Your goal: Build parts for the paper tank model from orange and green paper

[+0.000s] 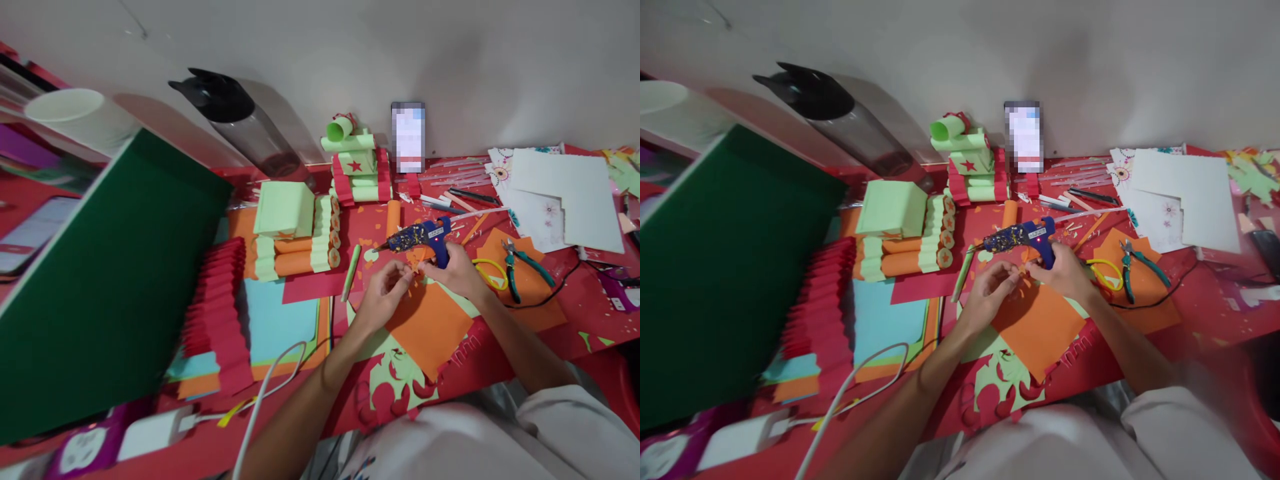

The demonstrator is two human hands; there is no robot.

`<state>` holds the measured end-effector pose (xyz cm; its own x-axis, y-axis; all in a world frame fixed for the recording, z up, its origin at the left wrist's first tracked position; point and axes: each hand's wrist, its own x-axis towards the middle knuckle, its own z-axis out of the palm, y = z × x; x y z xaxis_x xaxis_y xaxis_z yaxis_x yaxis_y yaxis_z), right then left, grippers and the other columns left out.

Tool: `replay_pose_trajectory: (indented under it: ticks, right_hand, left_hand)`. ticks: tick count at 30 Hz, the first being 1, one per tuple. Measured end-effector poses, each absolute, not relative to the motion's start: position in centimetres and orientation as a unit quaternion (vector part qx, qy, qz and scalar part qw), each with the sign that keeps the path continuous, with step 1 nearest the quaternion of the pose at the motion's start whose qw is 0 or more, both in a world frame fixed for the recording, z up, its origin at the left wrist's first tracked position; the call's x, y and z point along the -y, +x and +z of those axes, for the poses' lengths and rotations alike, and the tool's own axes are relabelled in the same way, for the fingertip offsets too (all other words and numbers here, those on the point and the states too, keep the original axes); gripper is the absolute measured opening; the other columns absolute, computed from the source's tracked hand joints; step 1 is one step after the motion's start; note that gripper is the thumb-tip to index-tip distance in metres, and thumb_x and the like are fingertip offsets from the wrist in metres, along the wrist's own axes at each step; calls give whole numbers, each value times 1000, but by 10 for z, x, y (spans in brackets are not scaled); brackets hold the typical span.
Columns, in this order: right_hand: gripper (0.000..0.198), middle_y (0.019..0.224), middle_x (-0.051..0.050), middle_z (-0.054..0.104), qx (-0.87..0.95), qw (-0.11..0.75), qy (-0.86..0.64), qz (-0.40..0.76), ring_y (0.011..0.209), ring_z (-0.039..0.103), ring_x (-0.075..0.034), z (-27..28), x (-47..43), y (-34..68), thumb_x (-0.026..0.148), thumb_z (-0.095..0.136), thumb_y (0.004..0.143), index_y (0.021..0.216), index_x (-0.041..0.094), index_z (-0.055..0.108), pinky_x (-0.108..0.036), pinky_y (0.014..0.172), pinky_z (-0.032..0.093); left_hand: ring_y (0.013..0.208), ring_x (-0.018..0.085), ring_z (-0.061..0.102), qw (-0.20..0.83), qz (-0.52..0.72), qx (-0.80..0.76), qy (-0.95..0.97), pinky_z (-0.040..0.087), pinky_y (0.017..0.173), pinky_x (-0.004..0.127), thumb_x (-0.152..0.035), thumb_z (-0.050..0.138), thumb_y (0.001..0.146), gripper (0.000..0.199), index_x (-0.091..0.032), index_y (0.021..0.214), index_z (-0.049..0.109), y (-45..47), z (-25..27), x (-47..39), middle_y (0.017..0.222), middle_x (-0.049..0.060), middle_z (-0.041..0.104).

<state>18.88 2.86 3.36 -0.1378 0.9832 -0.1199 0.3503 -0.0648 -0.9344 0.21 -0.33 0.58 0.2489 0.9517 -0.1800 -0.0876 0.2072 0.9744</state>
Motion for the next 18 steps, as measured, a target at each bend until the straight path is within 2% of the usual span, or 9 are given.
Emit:
replay_pose_trajectory:
  ticks: [9,14,18]
  right_hand:
    - [26,68,4,56,600,339,-556,465,62,52,-13,34,-29,188,37,76,75,77,21,56,-27,62,44]
    - [31,70,3,59,590,333,-575,459,62,53,-14,35,-28,192,44,77,78,79,21,56,-27,59,43]
    - [33,70,3,55,591,361,-581,427,64,50,-15,48,-25,204,50,73,84,84,23,54,-28,61,43]
  left_hand:
    - [65,12,54,625,421,-456,473,45,59,23,-45,72,88,29,-20,83,57,3,4,1,74,-2,57]
    - [55,10,46,641,428,-467,433,39,55,23,-40,73,82,27,-20,78,55,1,5,-1,64,-5,53]
    - [52,9,42,625,450,-493,403,35,53,22,-36,72,80,24,-21,76,55,-4,8,-5,60,-6,50]
